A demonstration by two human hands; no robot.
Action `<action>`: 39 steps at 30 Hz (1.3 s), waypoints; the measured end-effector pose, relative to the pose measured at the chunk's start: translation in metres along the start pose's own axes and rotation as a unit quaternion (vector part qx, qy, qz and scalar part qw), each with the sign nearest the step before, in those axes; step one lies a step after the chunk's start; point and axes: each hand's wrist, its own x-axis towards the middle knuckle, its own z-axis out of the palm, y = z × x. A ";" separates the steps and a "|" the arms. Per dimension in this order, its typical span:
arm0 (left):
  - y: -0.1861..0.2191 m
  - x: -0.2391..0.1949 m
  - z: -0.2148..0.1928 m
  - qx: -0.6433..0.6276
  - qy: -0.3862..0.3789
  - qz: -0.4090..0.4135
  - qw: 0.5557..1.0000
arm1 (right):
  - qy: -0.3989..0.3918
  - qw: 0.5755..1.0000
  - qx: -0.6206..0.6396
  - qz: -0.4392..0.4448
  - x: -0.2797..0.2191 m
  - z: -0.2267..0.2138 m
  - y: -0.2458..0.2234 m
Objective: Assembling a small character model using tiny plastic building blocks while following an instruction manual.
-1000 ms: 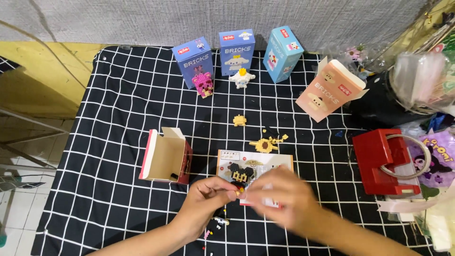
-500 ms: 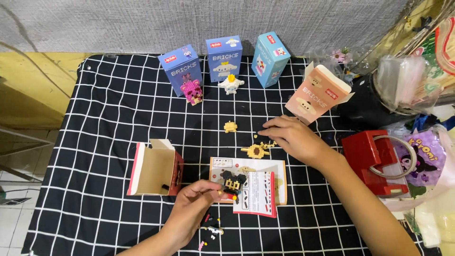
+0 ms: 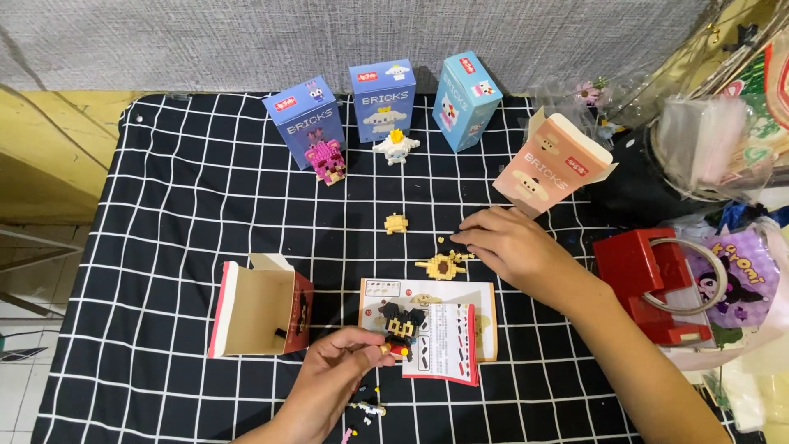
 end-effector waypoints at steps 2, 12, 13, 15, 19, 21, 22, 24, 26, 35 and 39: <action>-0.004 0.002 -0.003 -0.024 0.005 0.003 1.000 | -0.017 1.000 -0.008 0.010 0.000 0.011 0.006; 0.009 -0.005 0.005 -0.011 0.020 -0.022 1.000 | -0.034 0.999 -0.015 0.039 0.002 -0.003 0.002; 0.008 -0.004 0.005 -0.011 0.019 -0.018 1.000 | -0.017 0.999 -0.015 0.032 0.001 -0.007 0.000; 0.007 -0.004 0.005 -0.013 0.019 -0.014 1.000 | -0.002 1.000 -0.015 0.023 -0.002 -0.017 -0.009; 0.005 -0.004 0.004 -0.008 0.024 -0.005 1.000 | 0.080 0.995 0.032 -0.050 -0.005 -0.033 -0.040; 0.003 -0.004 0.003 -0.002 0.021 0.005 1.000 | 0.095 0.989 0.048 -0.101 -0.007 -0.034 -0.055; 0.003 -0.004 0.002 0.000 -0.002 0.031 1.000 | 0.056 0.988 0.111 -0.094 -0.009 -0.032 -0.064; 0.006 -0.007 0.004 0.001 -0.022 0.058 0.998 | 0.015 0.981 0.174 -0.090 -0.012 -0.028 -0.080; 0.013 -0.014 0.009 0.052 -0.069 0.144 0.986 | -0.044 0.949 0.310 -0.040 -0.012 -0.022 -0.096; 0.025 -0.031 0.019 0.119 -0.083 0.279 0.949 | -0.029 0.927 0.374 -0.005 -0.009 -0.004 -0.127; 0.026 -0.032 0.019 0.123 -0.101 0.295 0.942 | -0.029 0.934 0.354 -0.035 -0.007 -0.004 -0.129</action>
